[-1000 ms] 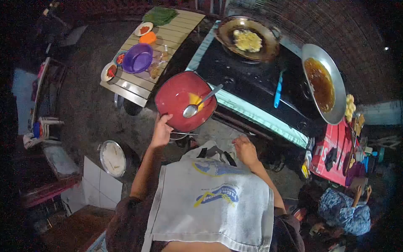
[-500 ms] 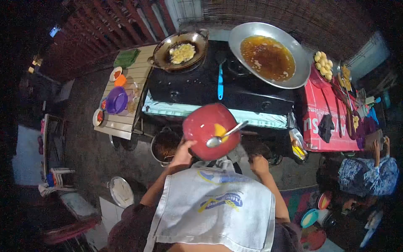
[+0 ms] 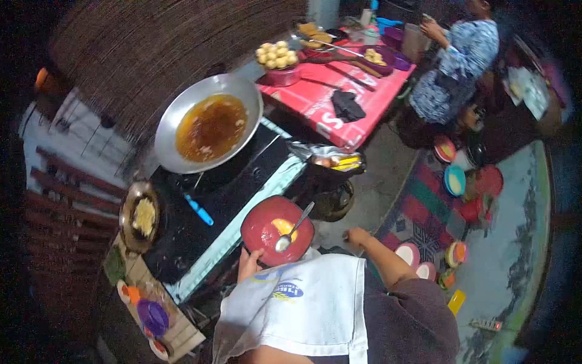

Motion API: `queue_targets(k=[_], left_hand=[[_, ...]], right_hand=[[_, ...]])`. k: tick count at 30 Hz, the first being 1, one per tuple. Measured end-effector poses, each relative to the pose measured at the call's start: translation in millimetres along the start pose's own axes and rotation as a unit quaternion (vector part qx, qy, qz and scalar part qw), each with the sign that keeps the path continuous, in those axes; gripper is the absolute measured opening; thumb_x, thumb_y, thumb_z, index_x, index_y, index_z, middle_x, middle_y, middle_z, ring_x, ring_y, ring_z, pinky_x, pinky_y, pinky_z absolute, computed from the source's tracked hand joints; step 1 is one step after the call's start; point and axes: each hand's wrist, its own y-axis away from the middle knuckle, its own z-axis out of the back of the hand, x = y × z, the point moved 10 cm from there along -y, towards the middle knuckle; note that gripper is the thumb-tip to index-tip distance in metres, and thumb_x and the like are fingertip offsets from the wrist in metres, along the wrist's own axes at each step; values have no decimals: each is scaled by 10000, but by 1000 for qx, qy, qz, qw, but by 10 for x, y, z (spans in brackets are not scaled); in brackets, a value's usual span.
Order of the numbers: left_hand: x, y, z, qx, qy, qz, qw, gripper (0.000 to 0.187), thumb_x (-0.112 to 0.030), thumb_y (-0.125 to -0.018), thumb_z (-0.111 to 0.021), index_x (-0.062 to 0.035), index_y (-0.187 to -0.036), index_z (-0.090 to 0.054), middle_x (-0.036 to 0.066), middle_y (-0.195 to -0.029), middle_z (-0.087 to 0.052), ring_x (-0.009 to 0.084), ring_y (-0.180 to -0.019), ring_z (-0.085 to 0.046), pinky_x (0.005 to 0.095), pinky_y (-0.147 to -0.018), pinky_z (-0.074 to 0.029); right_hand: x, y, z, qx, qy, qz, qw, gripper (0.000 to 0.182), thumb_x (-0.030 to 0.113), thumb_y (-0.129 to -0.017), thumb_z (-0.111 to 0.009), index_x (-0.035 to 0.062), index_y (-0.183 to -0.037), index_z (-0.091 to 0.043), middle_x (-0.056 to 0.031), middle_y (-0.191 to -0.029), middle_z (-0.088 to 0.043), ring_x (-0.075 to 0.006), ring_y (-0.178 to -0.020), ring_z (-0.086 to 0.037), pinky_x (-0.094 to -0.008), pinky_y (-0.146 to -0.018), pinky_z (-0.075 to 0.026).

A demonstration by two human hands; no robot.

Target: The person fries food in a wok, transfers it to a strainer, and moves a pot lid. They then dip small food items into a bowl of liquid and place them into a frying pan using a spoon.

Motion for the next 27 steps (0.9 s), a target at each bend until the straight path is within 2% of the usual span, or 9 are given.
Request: queue_targets(k=[5, 7, 13, 14, 15, 18, 20, 23, 27], left_hand=[[-208, -194, -685, 64, -20, 9, 998, 499, -161, -741, -584, -53, -1193, -403, 98, -1124, -518, 198, -1019, -492, 325, -847, -387], [-294, -255, -1016, 68, -53, 22, 996, 506, -39, -757, -500, -46, -1243, -360, 118, -1146, -490, 232, -1046, -496, 368, -827, -450], [-212, -625, -2237, 73, -18, 41, 996, 497, -117, -774, -533, -82, -1242, -368, 99, -1145, -494, 215, -1033, -490, 410, -805, -436], [-152, -656, -2423, 70, -20, 44, 996, 497, -117, -774, -533, -82, -1242, -368, 99, -1145, -494, 215, -1033, -490, 410, -805, -436], [-117, -731, -2698, 88, 12, 44, 995, 484, -118, -781, -529, -84, -1237, -369, 101, -1146, -489, 223, -1031, -496, 427, -785, -450], [37, -976, -3336, 96, 62, 58, 992, 446, -149, -804, -526, -81, -1218, -374, 116, -1146, -481, 255, -1034, -509, 474, -783, -466], [164, -1188, -3693, 107, 77, 65, 989, 440, -169, -815, -514, -65, -1218, -372, 118, -1145, -483, 260, -1035, -508, 485, -792, -463], [116, -1363, -4203, 118, 49, 63, 990, 416, -207, -826, -490, -58, -1203, -397, 112, -1107, -512, 237, -970, -548, 459, -755, -488], [234, -1919, -4636, 107, 45, 78, 990, 372, -217, -832, -487, -54, -1160, -424, 112, -1067, -538, 240, -922, -570, 443, -719, -502]], right_hand=[[-957, 863, -201, -155, -40, -101, 982, 234, 260, -691, -559, 46, -732, -645, -182, -720, -614, -340, -661, -603, -415, -612, -479], [-1539, 1043, -787, 74, -22, -165, 983, 349, 339, -757, -509, 62, -929, -633, -192, -889, -624, -318, -848, -610, -418, -743, -476], [-3878, 887, -2542, 0, -34, -218, 975, 332, 269, -719, -502, 57, -920, -659, -170, -982, -617, -304, -915, -591, -371, -808, -456], [-4233, 854, -2583, -102, -60, -198, 973, 322, 293, -733, -504, 77, -910, -665, -161, -977, -620, -300, -920, -588, -368, -809, -454], [-4471, 901, -2516, -202, -86, -176, 960, 315, 318, -748, -505, 97, -900, -670, -151, -972, -622, -295, -925, -584, -366, -809, -452], [-3892, 1588, -1014, -176, -200, -216, 939, 278, 316, -748, -539, 110, -879, -673, -145, -943, -629, -287, -908, -588, -369, -806, -451], [-4051, 1841, -431, -325, -178, -239, 897, 231, 282, -755, -562, 102, -849, -672, -145, -893, -635, -280, -854, -603, -371, -771, -461], [-4234, 1901, -236, -209, -301, -337, 867, 190, 247, -760, -569, 83, -790, -661, -147, -838, -638, -279, -800, -615, -367, -721, -472], [-4489, 1576, -129, -260, -290, -298, 872, 192, 244, -775, -572, 65, -761, -643, -139, -788, -640, -258, -731, -617, -357, -675, -471]])
